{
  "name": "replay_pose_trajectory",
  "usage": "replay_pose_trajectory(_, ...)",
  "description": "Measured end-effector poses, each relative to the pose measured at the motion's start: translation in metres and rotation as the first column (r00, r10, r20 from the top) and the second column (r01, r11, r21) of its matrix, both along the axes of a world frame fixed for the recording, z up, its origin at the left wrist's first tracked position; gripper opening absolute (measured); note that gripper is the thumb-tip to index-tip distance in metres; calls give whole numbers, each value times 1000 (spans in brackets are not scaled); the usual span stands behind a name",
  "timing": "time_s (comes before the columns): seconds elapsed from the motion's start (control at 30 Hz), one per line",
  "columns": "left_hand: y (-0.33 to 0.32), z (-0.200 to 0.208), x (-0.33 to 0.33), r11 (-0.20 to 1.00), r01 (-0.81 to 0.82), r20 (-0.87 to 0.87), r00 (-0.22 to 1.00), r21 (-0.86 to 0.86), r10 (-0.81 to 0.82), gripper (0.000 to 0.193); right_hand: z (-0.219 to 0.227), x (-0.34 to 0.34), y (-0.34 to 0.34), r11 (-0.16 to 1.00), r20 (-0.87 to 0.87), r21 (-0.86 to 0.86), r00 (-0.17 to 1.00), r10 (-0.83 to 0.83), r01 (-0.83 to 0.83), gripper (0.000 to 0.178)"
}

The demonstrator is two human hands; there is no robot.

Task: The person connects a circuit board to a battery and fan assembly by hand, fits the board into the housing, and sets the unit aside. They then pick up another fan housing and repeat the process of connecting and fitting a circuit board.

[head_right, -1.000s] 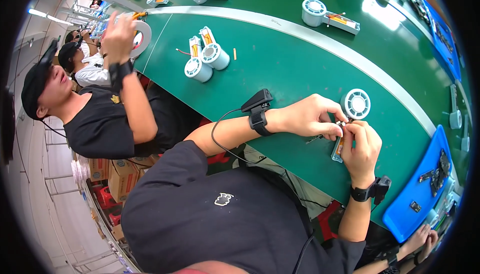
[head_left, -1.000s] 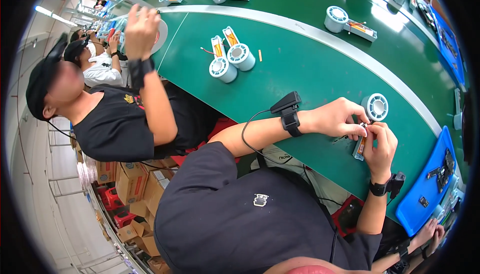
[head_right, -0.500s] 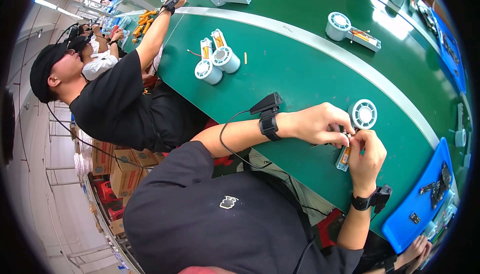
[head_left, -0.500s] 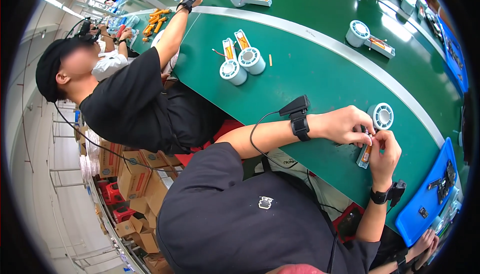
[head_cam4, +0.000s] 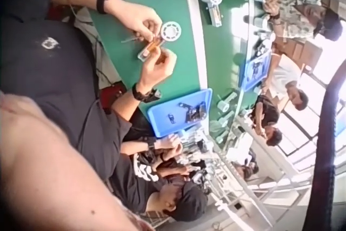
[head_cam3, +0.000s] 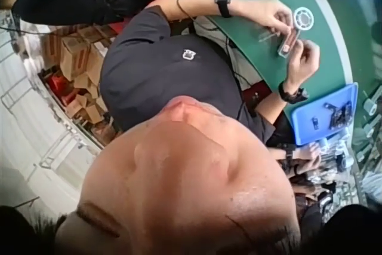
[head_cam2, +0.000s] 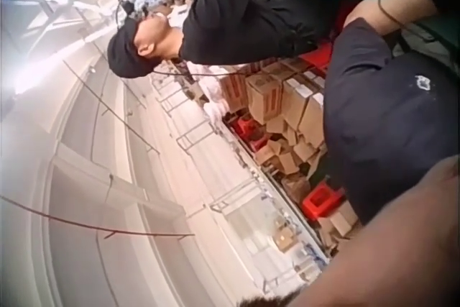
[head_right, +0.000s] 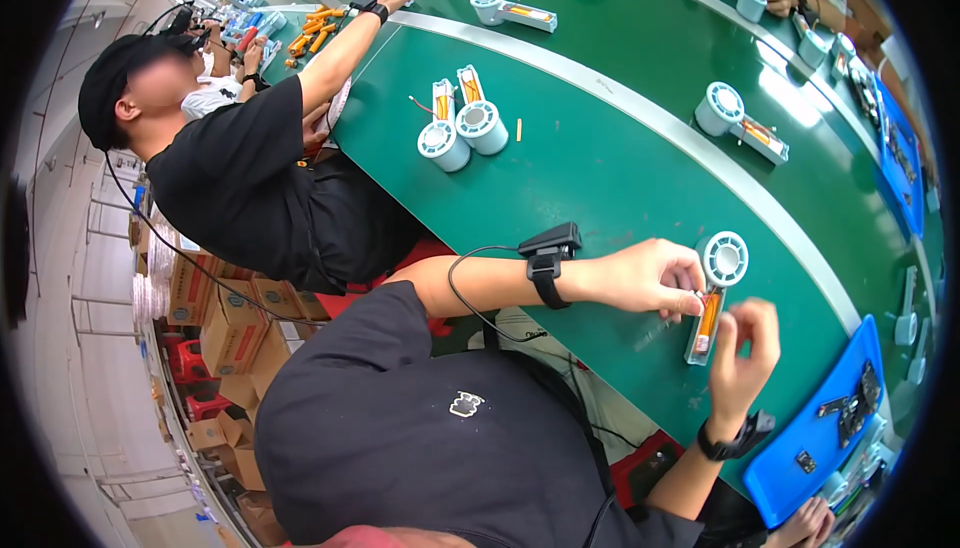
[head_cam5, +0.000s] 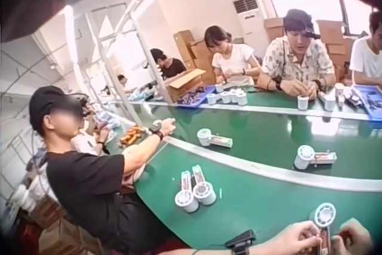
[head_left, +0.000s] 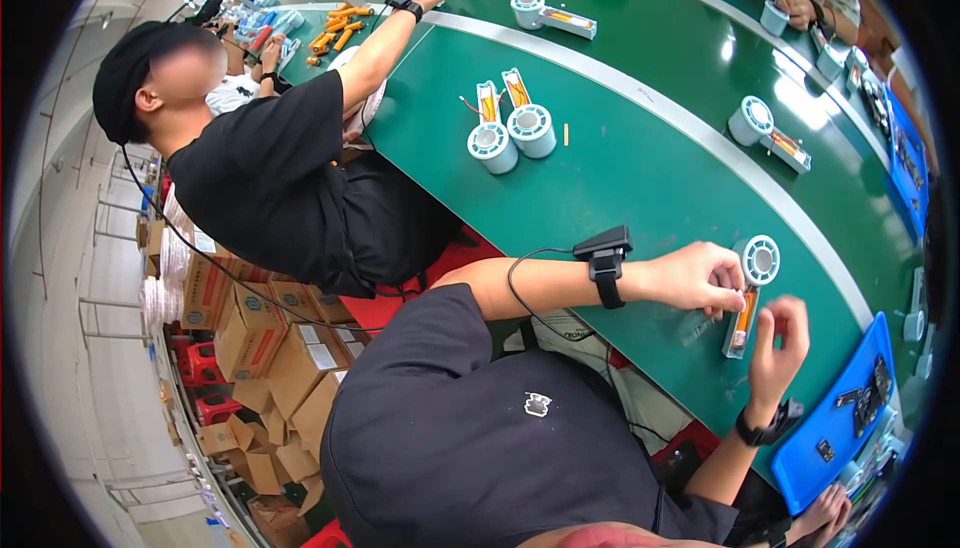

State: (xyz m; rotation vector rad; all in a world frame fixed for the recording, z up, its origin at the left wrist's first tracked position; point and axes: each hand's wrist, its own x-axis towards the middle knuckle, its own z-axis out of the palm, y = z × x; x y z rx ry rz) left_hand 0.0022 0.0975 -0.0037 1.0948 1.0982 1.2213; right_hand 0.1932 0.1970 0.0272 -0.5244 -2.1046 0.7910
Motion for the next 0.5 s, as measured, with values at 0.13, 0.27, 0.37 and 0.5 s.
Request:
replay_pose_trajectory(0.13,-3,24,-4,981,159,168,976,-107,-140,40,14,28,-6,843,286,-508,888,359,-177,11)
replay_pose_trajectory(0.27,18,49,1,931,53,-595,781,361,187,47,27,25,4,673,305,-737,860,410,-60,10)
replay_pose_trajectory(0.37,42,36,2,792,229,-761,516,566,394,46,32,29,23,584,264,-804,813,518,-111,11)
replay_pose_trajectory(0.5,71,16,-2,730,486,-822,539,481,184,34,38,26,44,486,230,-864,754,616,-134,11)
